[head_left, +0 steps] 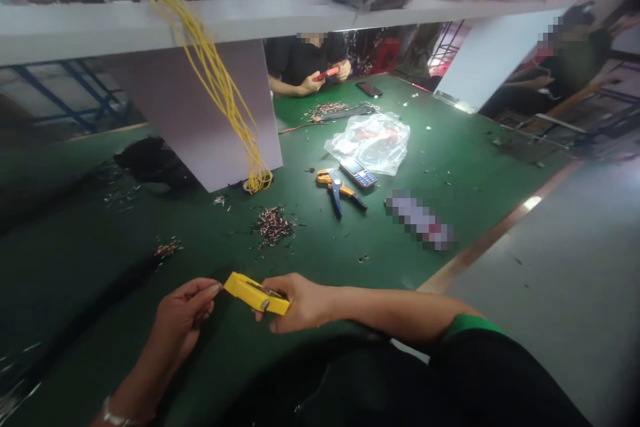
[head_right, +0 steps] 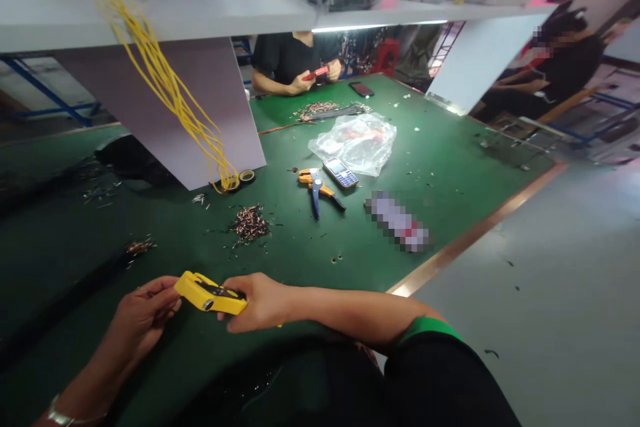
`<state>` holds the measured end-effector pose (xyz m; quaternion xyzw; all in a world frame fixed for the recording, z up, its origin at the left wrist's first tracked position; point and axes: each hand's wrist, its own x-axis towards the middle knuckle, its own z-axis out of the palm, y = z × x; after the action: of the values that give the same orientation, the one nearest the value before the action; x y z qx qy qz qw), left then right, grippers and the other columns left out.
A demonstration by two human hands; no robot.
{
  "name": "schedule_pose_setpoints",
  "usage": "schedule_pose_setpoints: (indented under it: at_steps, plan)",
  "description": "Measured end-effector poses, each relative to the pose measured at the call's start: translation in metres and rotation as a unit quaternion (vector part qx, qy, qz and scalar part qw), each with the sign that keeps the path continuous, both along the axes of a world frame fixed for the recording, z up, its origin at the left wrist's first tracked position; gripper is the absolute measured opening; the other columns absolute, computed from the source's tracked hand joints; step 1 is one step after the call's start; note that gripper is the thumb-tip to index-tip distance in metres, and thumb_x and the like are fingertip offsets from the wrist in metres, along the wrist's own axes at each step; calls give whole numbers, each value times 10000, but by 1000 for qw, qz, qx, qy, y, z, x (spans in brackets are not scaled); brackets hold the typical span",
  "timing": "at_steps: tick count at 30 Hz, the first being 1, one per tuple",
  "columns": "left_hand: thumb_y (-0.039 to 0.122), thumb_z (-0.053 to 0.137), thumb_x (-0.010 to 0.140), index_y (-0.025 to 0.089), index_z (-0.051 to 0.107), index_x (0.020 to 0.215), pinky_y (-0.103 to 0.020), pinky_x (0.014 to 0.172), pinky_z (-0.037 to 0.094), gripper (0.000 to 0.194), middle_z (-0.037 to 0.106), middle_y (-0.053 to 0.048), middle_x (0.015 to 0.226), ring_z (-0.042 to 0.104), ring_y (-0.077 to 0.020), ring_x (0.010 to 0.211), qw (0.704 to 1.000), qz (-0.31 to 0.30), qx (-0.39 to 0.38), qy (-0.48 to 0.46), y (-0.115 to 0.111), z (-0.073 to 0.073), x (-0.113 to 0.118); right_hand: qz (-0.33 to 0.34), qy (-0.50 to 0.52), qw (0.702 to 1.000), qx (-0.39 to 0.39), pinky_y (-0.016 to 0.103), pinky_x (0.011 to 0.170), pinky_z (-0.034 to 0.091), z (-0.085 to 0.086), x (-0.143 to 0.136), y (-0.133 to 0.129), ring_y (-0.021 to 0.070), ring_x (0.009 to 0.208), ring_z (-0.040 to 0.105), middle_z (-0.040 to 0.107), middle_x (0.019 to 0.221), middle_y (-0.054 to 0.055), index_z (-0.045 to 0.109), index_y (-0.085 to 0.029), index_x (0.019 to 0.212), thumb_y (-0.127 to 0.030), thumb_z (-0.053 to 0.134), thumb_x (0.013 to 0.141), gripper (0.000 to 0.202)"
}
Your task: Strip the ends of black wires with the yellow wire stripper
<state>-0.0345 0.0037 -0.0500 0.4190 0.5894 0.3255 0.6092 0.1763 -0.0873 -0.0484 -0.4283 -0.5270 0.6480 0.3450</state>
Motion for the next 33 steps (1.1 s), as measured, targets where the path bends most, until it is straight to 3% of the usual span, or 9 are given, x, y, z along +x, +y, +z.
schedule_pose_setpoints:
  at_steps: [8,14,17,19,23,29,33]
  plan:
    - [215,842,353,113,704,595,-132,371,284,296,588,5,497,418,-36,404,1000,19,-10,-2,2,3,3,-46,42,998,-22,242,731,494,-7,-2,7,117,748,594,622,820,-22,592,-176,891,-46,615,606,315]
    - [194,832,366,125,706,596,-142,371,298,272,596,1,500,444,-50,412,1000,19,-6,4,3,-1,2,-113,-39,992,25,205,641,477,-6,-4,6,105,681,582,641,792,-19,627,-174,931,-119,644,674,264]
    - [174,828,374,125,705,594,-136,378,301,257,582,9,493,438,-42,415,1000,10,1,-1,1,4,4,-132,-105,984,62,197,572,427,-1,-2,5,91,605,522,593,691,-36,624,-163,828,-213,663,711,133]
    - [171,824,374,124,702,587,-135,373,293,250,569,13,481,430,-41,412,1000,4,8,2,-1,8,5,-140,-162,973,91,203,531,378,4,0,4,83,559,467,528,610,-52,596,-164,727,-295,674,726,152]
    - [173,816,368,126,700,571,-139,355,273,239,571,7,479,417,-41,402,1000,7,9,8,-3,16,8,-122,-221,960,120,216,503,311,16,1,2,78,519,399,442,549,-67,561,-174,680,-387,652,775,250]
    - [147,836,334,134,716,578,-121,375,335,272,623,1,515,465,-39,418,999,38,-16,14,-3,24,9,-78,-169,977,104,214,530,348,25,3,-3,92,567,449,510,656,-45,601,-172,917,-357,588,837,202]
    - [160,855,345,131,724,590,-118,373,344,279,643,-10,527,470,-41,420,1000,22,-14,4,-3,27,6,-50,-142,987,55,214,553,393,21,4,1,106,610,498,579,742,-22,590,-172,959,-278,604,793,197]
